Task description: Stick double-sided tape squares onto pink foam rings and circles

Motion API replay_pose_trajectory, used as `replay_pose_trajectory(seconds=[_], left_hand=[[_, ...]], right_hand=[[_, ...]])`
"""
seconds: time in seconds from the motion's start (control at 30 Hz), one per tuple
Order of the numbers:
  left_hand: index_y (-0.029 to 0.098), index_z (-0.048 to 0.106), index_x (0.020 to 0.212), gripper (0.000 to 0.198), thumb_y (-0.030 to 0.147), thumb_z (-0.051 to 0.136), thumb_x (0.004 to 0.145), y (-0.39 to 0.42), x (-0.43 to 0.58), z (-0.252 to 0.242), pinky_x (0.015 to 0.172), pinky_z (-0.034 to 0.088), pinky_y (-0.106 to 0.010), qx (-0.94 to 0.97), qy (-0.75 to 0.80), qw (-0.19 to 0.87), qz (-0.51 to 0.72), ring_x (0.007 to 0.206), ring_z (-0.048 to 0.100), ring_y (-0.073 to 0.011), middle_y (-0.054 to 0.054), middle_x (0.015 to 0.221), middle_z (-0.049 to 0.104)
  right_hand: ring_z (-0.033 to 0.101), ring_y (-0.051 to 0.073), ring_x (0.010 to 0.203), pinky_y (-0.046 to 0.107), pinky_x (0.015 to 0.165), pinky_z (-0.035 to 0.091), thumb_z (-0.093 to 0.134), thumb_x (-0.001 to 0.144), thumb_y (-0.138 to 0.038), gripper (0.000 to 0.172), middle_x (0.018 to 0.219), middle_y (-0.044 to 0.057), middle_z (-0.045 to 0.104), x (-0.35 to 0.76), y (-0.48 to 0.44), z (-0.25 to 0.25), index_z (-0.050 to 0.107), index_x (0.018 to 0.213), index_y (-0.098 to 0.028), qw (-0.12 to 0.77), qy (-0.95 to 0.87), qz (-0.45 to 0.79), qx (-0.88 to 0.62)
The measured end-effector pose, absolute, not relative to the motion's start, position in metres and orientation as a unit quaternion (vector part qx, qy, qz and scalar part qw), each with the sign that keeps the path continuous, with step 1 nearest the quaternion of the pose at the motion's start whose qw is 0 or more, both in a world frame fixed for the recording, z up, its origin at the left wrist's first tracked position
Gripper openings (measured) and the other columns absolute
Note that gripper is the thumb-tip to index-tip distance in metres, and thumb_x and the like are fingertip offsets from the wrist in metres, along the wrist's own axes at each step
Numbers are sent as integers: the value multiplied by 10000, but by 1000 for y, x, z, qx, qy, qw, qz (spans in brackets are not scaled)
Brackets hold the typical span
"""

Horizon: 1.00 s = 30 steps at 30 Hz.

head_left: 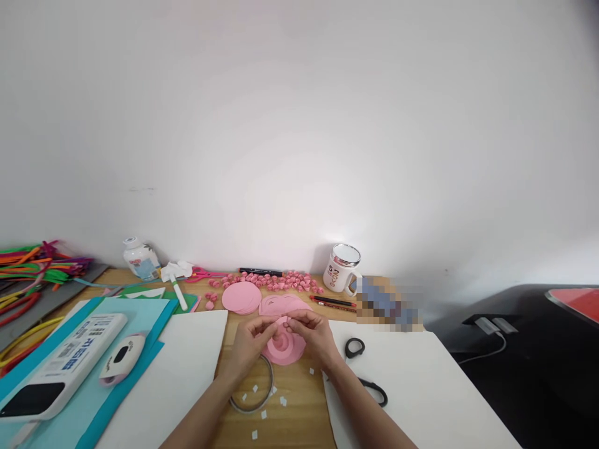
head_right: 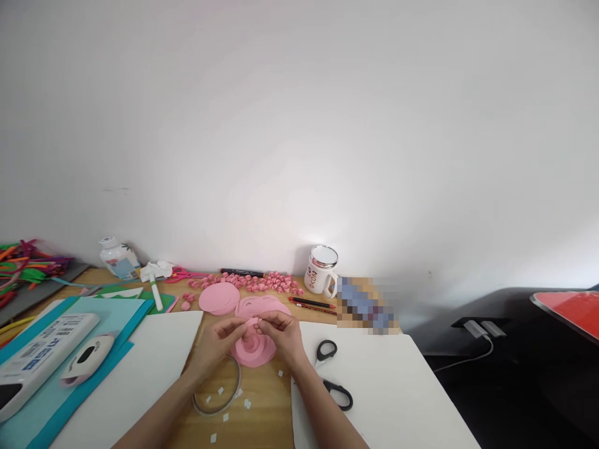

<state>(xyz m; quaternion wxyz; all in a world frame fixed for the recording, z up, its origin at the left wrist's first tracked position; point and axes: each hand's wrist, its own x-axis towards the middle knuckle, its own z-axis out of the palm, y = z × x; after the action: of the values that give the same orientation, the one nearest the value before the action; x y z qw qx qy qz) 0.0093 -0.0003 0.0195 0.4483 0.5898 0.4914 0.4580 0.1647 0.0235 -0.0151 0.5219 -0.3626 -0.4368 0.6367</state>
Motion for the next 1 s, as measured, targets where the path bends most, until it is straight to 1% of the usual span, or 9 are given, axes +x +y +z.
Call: replay_pose_trajectory(seconds=[0.13, 0.23, 0.37, 0.5, 0.57, 0.7, 0.77, 0.87, 1.0], left_hand=[[142, 680, 855, 259, 329, 572, 713, -2, 13, 20, 554, 452, -252, 574, 481, 469, 468, 554, 559, -153, -28, 570, 631], [140, 677, 847, 257, 333, 573, 711, -3, 15, 21, 549, 448, -254, 563, 469, 490, 473, 538, 556, -150, -20, 551, 624], [144, 680, 757, 236, 338, 548, 735, -4, 16, 23, 567, 439, -241, 582, 458, 490, 460, 564, 553, -144, -22, 582, 630], [143, 683, 762, 253, 346, 532, 750, -3, 14, 23, 565, 432, -241, 588, 457, 486, 458, 576, 547, -147, -29, 597, 631], [144, 683, 761, 261, 354, 527, 753, -3, 14, 23, 564, 430, -243, 587, 452, 490, 459, 568, 543, -146, -26, 586, 626], [146, 672, 686, 259, 360, 539, 743, -4, 14, 21, 553, 425, -237, 582, 455, 492, 461, 558, 541, -142, -23, 579, 625], [143, 669, 673, 254, 352, 542, 742, -4, 15, 21, 554, 423, -234, 580, 457, 493, 460, 560, 539, -141, -23, 579, 622], [138, 677, 704, 231, 328, 552, 737, -3, 15, 23, 557, 421, -230, 572, 465, 494, 460, 556, 535, -137, -18, 571, 616], [126, 680, 715, 209, 306, 575, 720, -2, 14, 24, 547, 416, -226, 552, 476, 494, 474, 548, 533, -137, -19, 558, 612]], right_hand=[[576, 136, 582, 276, 600, 466, 743, 548, -299, 198, 648, 1, 640, 166, 23, -14, 653, 698, -204, 529, -438, 627, -368], [551, 124, 547, 265, 575, 452, 748, 543, -287, 174, 611, -9, 621, 166, 23, -13, 644, 653, -201, 528, -444, 620, -374], [559, 128, 574, 270, 603, 454, 749, 543, -291, 176, 634, -3, 629, 167, 23, -13, 653, 660, -201, 530, -444, 614, -380], [574, 135, 624, 285, 660, 458, 711, 603, -322, 186, 668, 10, 642, 168, 24, -12, 665, 736, -201, 515, -456, 621, -376], [567, 125, 602, 269, 634, 454, 710, 607, -318, 181, 649, 4, 637, 169, 24, -12, 661, 737, -201, 514, -450, 628, -372], [520, 92, 514, 221, 535, 421, 741, 568, -267, 155, 578, -23, 603, 169, 24, -12, 645, 666, -194, 530, -443, 624, -366], [513, 88, 501, 215, 524, 418, 749, 555, -252, 145, 562, -26, 595, 170, 23, -11, 645, 634, -188, 532, -449, 616, -368], [559, 109, 555, 237, 584, 452, 728, 586, -282, 144, 609, -8, 629, 170, 24, -11, 669, 676, -186, 527, -448, 617, -375], [605, 137, 655, 279, 689, 473, 699, 622, -304, 224, 720, 22, 672, 170, 24, -11, 681, 813, -188, 510, -447, 638, -365]])
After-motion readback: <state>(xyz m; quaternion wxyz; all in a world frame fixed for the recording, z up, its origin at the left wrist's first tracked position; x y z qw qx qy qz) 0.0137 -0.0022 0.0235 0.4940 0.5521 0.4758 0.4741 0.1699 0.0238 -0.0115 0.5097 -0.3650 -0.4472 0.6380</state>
